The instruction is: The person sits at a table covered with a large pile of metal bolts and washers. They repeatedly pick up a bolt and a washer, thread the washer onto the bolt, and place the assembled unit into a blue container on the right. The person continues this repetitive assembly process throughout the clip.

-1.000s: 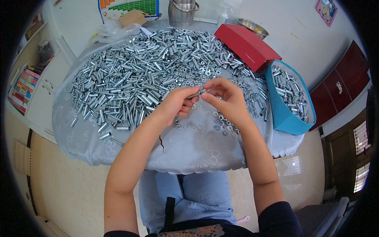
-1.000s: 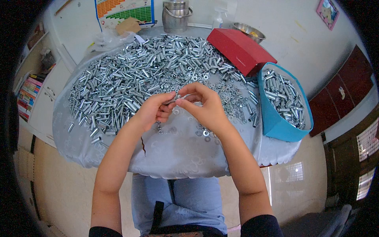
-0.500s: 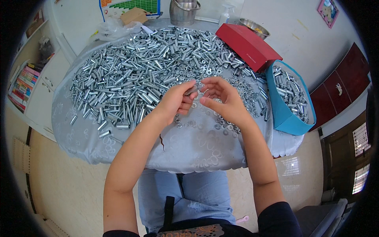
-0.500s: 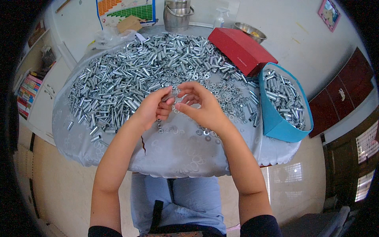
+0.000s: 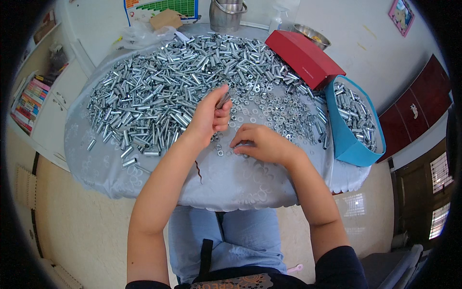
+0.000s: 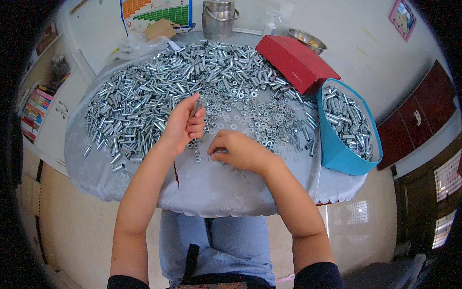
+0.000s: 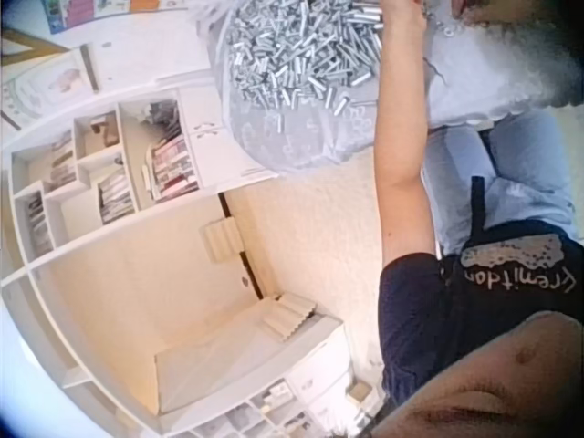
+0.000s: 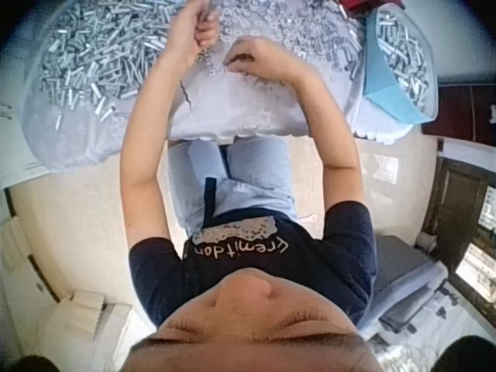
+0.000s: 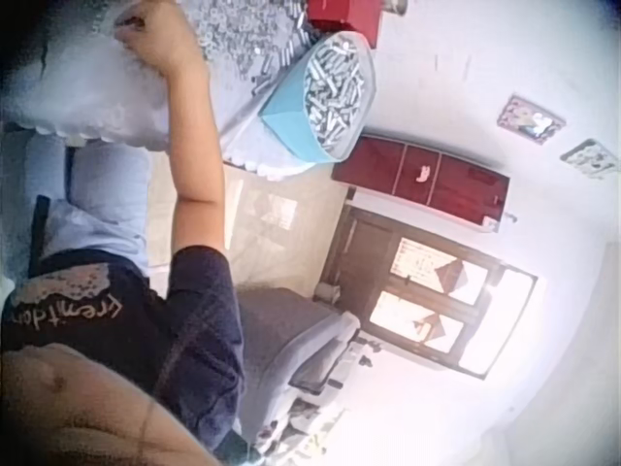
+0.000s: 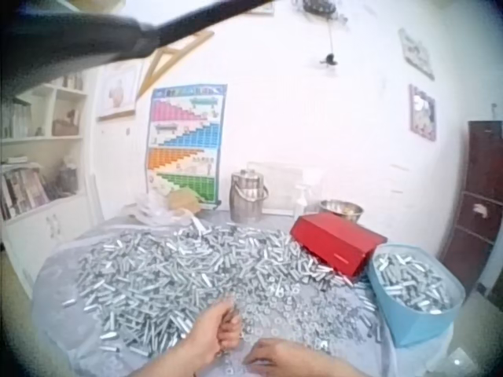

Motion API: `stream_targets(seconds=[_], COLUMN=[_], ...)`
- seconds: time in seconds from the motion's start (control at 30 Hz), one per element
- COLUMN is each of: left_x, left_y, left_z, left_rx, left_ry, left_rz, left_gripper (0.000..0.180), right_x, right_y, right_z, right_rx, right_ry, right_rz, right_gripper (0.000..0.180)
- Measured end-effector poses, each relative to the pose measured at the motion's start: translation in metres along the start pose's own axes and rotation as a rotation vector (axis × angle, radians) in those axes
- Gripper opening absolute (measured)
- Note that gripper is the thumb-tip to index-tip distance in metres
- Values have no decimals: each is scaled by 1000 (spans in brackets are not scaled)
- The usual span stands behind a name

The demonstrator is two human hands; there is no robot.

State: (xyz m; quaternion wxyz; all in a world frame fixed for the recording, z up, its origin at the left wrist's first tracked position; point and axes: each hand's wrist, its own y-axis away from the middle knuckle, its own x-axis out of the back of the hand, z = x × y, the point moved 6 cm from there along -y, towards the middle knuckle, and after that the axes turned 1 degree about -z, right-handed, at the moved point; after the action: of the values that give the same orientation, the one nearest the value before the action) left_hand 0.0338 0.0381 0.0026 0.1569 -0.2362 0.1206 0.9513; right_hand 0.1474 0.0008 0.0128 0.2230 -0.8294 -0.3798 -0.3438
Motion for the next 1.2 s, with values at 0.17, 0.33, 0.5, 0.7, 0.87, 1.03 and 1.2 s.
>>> stream_targets(seconds=[0.17,0.33,0.5,0.7,0.87,1.03,1.2], left_x=[-1,-6,-6,-10,-12,-11,-12], left_y=[3,5,5,5,5,5,6], left_z=[-5,-6,-11,-14,-14,-15,-16], left_rx=[27,53,89,99,92,110,141], left_ry=[-62,-174,-303,-335,-323,-338,-270], left_rz=[26,84,117,48,21,13,-3], left_gripper=[40,39,38,38,38,39,39], right_x=[10,40,47,45,45,45,44], right_y=[1,7,7,7,7,8,9], right_z=[-6,8,10,18,23,21,17], right_rx=[-72,-89,-72,-153,-220,-249,-211], right_ry=[-101,-570,-735,-698,-768,-744,-643], right_rz=[87,458,553,545,522,573,585], right_gripper=[13,11,13,15,16,16,21])
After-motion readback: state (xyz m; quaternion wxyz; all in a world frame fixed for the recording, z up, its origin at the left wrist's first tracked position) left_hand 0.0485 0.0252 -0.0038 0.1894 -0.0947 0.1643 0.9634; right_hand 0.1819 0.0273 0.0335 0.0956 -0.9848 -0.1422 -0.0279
